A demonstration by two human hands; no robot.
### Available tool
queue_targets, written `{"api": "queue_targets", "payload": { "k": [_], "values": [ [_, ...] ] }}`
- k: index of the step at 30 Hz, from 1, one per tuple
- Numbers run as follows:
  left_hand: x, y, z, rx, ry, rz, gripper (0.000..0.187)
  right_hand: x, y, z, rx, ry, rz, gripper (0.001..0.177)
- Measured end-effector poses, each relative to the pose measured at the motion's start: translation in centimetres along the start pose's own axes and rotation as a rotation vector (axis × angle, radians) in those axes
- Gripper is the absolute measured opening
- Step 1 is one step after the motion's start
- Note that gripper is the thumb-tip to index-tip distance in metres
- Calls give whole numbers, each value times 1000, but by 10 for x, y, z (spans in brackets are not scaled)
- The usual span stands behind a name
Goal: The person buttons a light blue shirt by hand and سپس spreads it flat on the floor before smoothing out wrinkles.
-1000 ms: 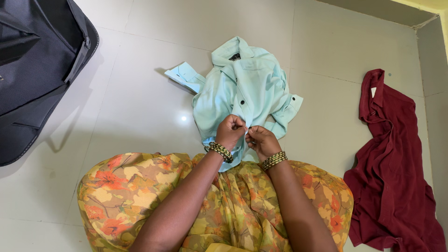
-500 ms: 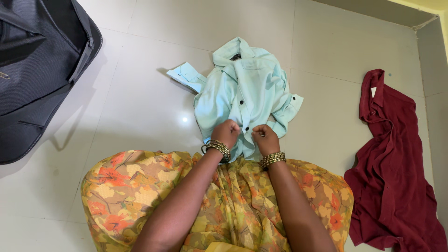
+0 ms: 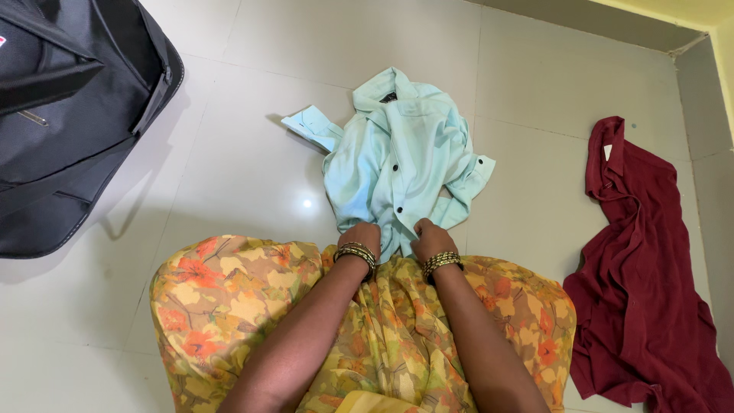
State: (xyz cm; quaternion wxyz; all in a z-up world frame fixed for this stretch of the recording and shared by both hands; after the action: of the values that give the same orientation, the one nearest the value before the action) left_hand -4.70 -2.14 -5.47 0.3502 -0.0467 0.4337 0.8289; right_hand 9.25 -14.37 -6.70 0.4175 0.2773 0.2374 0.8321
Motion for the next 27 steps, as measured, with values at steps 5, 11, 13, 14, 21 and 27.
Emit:
{"api": "queue_targets", "payload": {
  "k": [5,11,13,14,21,27],
  "values": [
    [2,5,-7,-22,63,-47,30,-7,-4,-5,-60,-45,55,24],
    [-10,33,2,34,10,-21,30,-12,-10,-14,-112,-89,142,24],
    [-12,38,0,36,-75,-25,38,-16,-16,-21,-125,-125,207,26],
    [-11,37,-4,39,-159,-27,45,-15,-19,-27,-61,-128,274,27],
    [-15,-2,-62,190,-84,-439,28,7,-7,-8,-457,-260,360,94],
    [4,0,-44,105,102,-375,23,28,-20,-17,-102,104,56,106]
  ]
}}
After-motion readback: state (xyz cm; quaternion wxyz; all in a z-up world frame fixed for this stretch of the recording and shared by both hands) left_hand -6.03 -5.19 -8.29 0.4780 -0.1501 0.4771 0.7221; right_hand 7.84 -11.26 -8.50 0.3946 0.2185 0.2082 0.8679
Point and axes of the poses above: each hand's wrist, its own y-axis away from the middle knuckle, its own z-axis out of the back of the hand, x = y × z, the point moved 3 cm from there along -y, towards the middle knuckle, and after that the axes turned 11 degrees about x, right-handed, at the moved point
